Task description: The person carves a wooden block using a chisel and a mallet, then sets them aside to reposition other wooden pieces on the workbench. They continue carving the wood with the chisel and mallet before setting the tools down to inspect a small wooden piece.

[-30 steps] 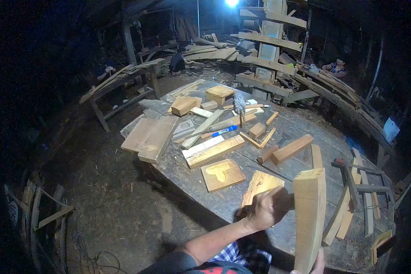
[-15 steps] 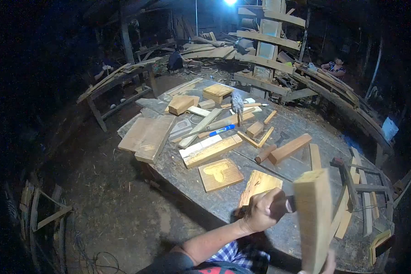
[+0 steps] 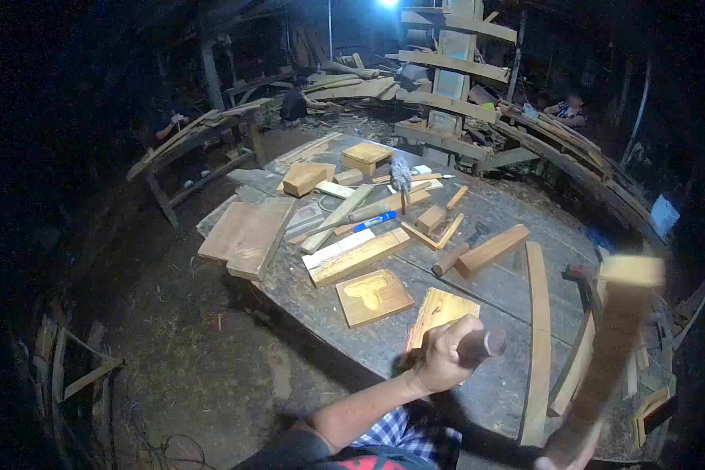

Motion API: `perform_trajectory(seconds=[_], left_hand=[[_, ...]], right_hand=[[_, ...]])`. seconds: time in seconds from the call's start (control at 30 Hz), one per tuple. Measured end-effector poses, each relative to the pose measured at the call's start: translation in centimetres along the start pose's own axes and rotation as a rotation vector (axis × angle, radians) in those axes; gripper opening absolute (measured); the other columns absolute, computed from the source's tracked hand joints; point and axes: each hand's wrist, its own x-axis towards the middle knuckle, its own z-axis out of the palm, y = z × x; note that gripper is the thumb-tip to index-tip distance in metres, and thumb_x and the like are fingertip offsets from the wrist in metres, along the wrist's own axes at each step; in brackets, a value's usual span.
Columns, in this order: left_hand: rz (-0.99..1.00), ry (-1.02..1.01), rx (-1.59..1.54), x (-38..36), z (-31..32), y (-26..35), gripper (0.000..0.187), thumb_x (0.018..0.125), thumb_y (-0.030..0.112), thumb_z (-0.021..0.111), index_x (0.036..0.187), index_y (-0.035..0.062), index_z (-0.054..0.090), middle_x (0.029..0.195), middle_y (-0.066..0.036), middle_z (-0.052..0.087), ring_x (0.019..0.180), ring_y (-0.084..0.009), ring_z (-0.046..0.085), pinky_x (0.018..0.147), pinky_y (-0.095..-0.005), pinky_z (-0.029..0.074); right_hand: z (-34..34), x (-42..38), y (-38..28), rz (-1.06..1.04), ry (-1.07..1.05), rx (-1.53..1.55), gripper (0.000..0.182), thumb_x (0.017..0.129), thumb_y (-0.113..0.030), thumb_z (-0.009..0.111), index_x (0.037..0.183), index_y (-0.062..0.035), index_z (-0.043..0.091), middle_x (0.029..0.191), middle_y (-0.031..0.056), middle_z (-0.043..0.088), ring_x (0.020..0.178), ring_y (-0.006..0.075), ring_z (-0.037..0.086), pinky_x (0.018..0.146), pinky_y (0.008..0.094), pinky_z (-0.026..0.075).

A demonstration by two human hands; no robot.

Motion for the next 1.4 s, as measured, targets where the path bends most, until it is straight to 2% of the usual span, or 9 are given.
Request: perform_trajectory(seconds=[0.07, 0.4, 0.6, 0.7, 0.83, 1.07, 1.2, 1.3, 1.4], left_hand=[[-0.003, -0.001, -0.006, 0.0, 0.1, 0.1, 0.028, 0.074, 0.005, 0.073, 0.094, 0.0084, 0.053, 0.079, -0.015, 0.062, 0.077, -0.0396, 0.065, 0.063, -0.0463, 0.049], [0.009, 0.004, 0.014, -0.2, 0.4, -0.3, 0.03, 0.071, 0.004, 0.072, 0.094, 0.0085, 0.053, 0.078, -0.015, 0.062, 0.076, -0.0389, 0.065, 0.063, -0.0467, 0.049], [0.005, -0.034, 0.068, -0.3, 0.6, -0.4, 0.028, 0.075, 0.006, 0.073, 0.095, 0.0062, 0.053, 0.079, -0.016, 0.063, 0.076, -0.0401, 0.065, 0.063, -0.0469, 0.049], [0.015, -0.023, 0.004, 0.0, 0.5, -0.6, 0.028, 0.077, 0.007, 0.073, 0.096, 0.005, 0.053, 0.079, -0.016, 0.063, 0.077, -0.0401, 0.065, 0.063, -0.047, 0.049], [0.014, -0.02, 0.045, -0.1, 0.7, -0.2, 0.025, 0.075, 0.004, 0.076, 0.092, 0.005, 0.057, 0.082, -0.015, 0.065, 0.077, -0.0372, 0.067, 0.065, -0.0424, 0.052], [0.041, 0.015, 0.061, 0.0, 0.5, -0.2, 0.03, 0.072, 0.005, 0.077, 0.093, 0.0063, 0.056, 0.08, -0.015, 0.065, 0.077, -0.0376, 0.067, 0.065, -0.0431, 0.052], [-0.002, -0.014, 0.104, -0.3, 1.2, -0.5, 0.033, 0.068, 0.004, 0.077, 0.094, 0.0075, 0.057, 0.081, -0.017, 0.064, 0.078, -0.0385, 0.067, 0.065, -0.0432, 0.052], [0.001, -0.025, 0.106, -0.3, 1.2, -0.4, 0.033, 0.066, 0.003, 0.073, 0.095, 0.0075, 0.056, 0.082, -0.016, 0.064, 0.079, -0.0385, 0.067, 0.066, -0.0441, 0.052], [0.053, 0.012, 0.067, 0.0, 1.1, -0.5, 0.018, 0.081, 0.013, 0.068, 0.092, 0.0078, 0.054, 0.073, -0.017, 0.062, 0.069, -0.0396, 0.064, 0.061, -0.0486, 0.05]], right_hand=[[-1.7, 0.7, -2.1, 0.666, -0.291, 0.484, 0.098, 0.065, -0.045, 0.084, 0.138, 0.0014, 0.038, 0.116, 0.0115, 0.055, 0.106, 0.0243, 0.057, 0.095, 0.0376, 0.046], [0.6, 0.8, -3.3, 0.451, -0.168, 0.258, 0.108, 0.067, -0.044, 0.083, 0.148, 0.0, 0.027, 0.116, 0.0086, 0.051, 0.097, 0.0177, 0.054, 0.084, 0.033, 0.047], [2.4, -1.5, -1.9, 0.199, -0.19, -0.013, 0.094, 0.07, -0.037, 0.082, 0.14, 0.0023, 0.034, 0.126, 0.0141, 0.046, 0.121, 0.0258, 0.047, 0.102, 0.0403, 0.04], [1.5, 3.4, -5.8, 0.381, -0.605, 0.101, 0.109, 0.065, -0.039, 0.086, 0.149, 0.0022, 0.03, 0.139, 0.0165, 0.042, 0.124, 0.0253, 0.046, 0.106, 0.0404, 0.038], [0.7, 0.8, -3.6, 0.356, -0.025, 0.247, 0.1, 0.067, -0.045, 0.083, 0.141, 0.0025, 0.036, 0.121, 0.0109, 0.049, 0.111, 0.0215, 0.05, 0.085, 0.0348, 0.049], [2.4, 0.8, -3.0, 0.356, -0.477, 0.085, 0.114, 0.066, -0.037, 0.083, 0.153, 0.0039, 0.022, 0.133, 0.0151, 0.044, 0.125, 0.0252, 0.046, 0.112, 0.0384, 0.033], [0.6, 3.3, -7.3, 0.58, -0.331, 0.418, 0.105, 0.067, -0.042, 0.083, 0.148, 0.002, 0.031, 0.122, 0.0107, 0.052, 0.099, 0.0176, 0.056, 0.076, 0.0304, 0.05], [-3.2, 0.6, 1.6, 0.529, -0.503, 0.539, 0.071, 0.074, -0.039, 0.083, 0.135, -0.0216, 0.053, 0.103, 0.0141, 0.062, 0.086, 0.0188, 0.059, 0.068, 0.0311, 0.05], [-0.1, -0.6, -4.1, 0.434, -0.471, 0.027, 0.098, 0.067, -0.043, 0.086, 0.144, -0.0049, 0.039, 0.121, 0.015, 0.051, 0.105, 0.0235, 0.054, 0.087, 0.0377, 0.046]])
